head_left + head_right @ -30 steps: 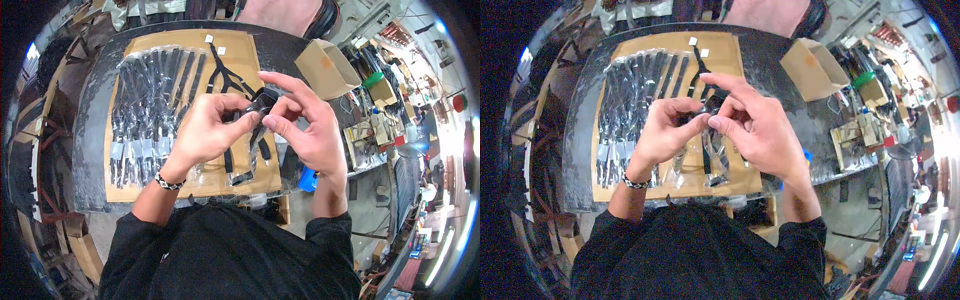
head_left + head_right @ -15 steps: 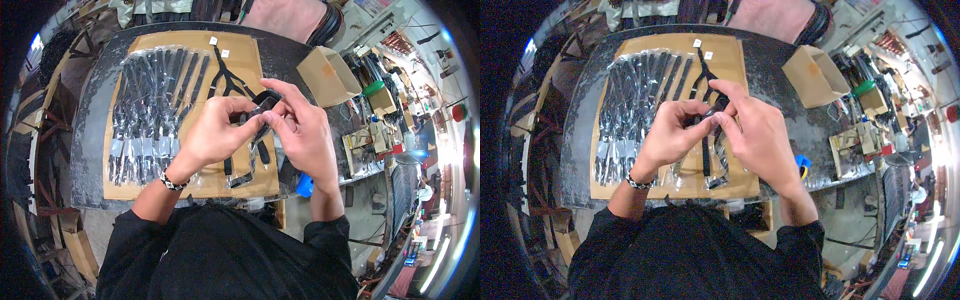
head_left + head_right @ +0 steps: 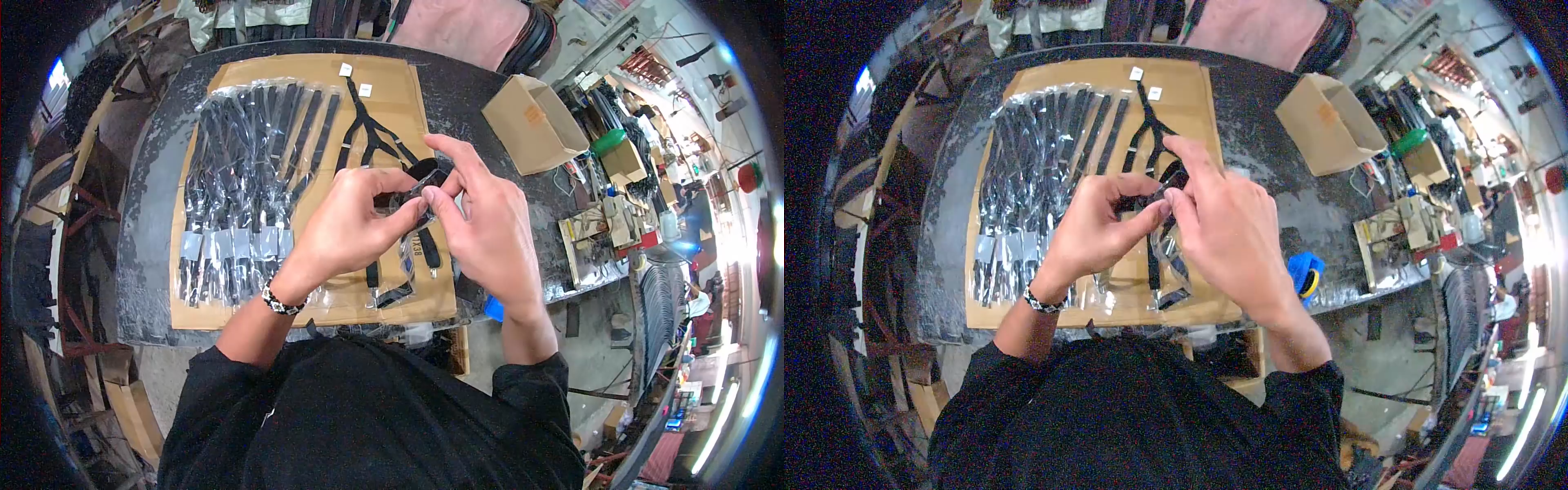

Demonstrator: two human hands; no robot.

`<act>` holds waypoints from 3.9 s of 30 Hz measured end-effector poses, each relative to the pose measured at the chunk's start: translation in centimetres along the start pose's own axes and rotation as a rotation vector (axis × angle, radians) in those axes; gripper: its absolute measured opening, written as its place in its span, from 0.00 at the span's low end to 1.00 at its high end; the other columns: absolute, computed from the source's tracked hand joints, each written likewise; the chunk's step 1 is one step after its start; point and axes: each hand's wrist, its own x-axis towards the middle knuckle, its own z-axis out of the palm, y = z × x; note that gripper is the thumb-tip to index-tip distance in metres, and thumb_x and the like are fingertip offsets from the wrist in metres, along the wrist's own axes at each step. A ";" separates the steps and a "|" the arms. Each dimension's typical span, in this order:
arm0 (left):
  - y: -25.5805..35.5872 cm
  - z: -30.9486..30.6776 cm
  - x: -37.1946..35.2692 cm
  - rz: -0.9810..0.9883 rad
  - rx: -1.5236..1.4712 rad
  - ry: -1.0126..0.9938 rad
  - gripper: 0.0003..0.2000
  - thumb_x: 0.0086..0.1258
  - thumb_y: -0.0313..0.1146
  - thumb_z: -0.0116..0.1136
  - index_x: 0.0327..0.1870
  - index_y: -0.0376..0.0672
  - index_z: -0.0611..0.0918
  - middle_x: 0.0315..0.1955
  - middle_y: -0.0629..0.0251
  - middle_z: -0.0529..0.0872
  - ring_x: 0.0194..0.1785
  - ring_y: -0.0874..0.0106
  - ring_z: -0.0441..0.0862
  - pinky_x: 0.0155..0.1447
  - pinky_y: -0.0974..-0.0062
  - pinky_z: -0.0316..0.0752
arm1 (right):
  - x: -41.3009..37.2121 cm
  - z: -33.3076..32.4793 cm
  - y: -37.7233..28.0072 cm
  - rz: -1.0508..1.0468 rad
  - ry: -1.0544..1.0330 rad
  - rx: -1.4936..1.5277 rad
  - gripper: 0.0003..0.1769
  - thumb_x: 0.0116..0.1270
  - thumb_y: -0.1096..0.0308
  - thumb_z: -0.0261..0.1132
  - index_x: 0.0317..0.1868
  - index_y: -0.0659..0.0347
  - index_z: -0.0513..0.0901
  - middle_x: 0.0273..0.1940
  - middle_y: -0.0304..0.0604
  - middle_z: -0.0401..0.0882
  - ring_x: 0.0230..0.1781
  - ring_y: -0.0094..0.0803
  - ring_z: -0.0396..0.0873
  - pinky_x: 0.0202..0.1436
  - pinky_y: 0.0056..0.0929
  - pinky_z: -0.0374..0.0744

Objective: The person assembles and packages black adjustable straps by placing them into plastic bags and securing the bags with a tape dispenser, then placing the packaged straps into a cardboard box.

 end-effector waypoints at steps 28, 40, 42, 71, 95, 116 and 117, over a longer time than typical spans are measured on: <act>-0.2 -2.8 -1.5 -0.132 -0.379 -0.056 0.08 0.70 0.27 0.68 0.43 0.31 0.86 0.33 0.72 0.87 0.34 0.88 0.76 0.35 0.87 0.70 | -2.8 3.2 3.5 0.091 0.196 0.761 0.08 0.72 0.71 0.66 0.44 0.68 0.83 0.37 0.36 0.82 0.34 0.16 0.74 0.38 0.16 0.71; -0.5 -2.8 -2.0 -0.147 -0.419 -0.123 0.06 0.69 0.26 0.69 0.42 0.33 0.87 0.31 0.73 0.86 0.33 0.89 0.75 0.34 0.87 0.68 | -2.1 4.3 3.1 -0.041 0.139 0.977 0.11 0.66 0.69 0.73 0.32 0.65 0.81 0.30 0.34 0.76 0.30 0.17 0.70 0.34 0.20 0.68; -0.4 -2.8 -2.0 -0.164 -0.420 -0.122 0.06 0.69 0.26 0.69 0.42 0.32 0.87 0.31 0.73 0.86 0.33 0.89 0.75 0.34 0.87 0.68 | -2.1 4.7 3.4 -0.008 0.113 1.031 0.11 0.67 0.69 0.73 0.32 0.65 0.81 0.29 0.33 0.76 0.31 0.17 0.70 0.34 0.20 0.67; 0.6 -2.8 -0.9 0.217 0.128 -0.108 0.14 0.62 0.33 0.72 0.39 0.29 0.85 0.32 0.55 0.88 0.36 0.67 0.87 0.43 0.73 0.79 | -2.6 4.7 2.7 0.056 0.213 0.840 0.12 0.62 0.69 0.75 0.29 0.64 0.79 0.29 0.30 0.71 0.24 0.12 0.65 0.25 0.17 0.61; -0.5 -3.5 -1.1 -0.128 -0.490 -0.215 0.06 0.72 0.29 0.66 0.39 0.34 0.84 0.31 0.71 0.84 0.35 0.85 0.76 0.38 0.84 0.71 | -3.1 4.8 2.7 0.035 0.143 1.020 0.13 0.63 0.70 0.74 0.29 0.66 0.78 0.28 0.32 0.71 0.28 0.16 0.68 0.30 0.19 0.65; -0.5 -3.6 -1.4 -0.037 -0.225 -0.136 0.06 0.71 0.28 0.66 0.37 0.34 0.84 0.30 0.70 0.84 0.35 0.82 0.78 0.41 0.81 0.73 | -2.6 5.8 2.4 0.038 0.153 0.927 0.13 0.63 0.68 0.75 0.31 0.67 0.78 0.28 0.34 0.73 0.27 0.18 0.69 0.30 0.21 0.67; -0.6 -3.6 -1.4 -0.032 -0.184 -0.126 0.06 0.70 0.28 0.67 0.37 0.34 0.84 0.30 0.70 0.85 0.35 0.82 0.79 0.41 0.81 0.74 | -2.6 5.9 2.2 0.041 0.163 0.910 0.14 0.63 0.68 0.75 0.31 0.67 0.78 0.28 0.34 0.73 0.27 0.18 0.69 0.30 0.22 0.68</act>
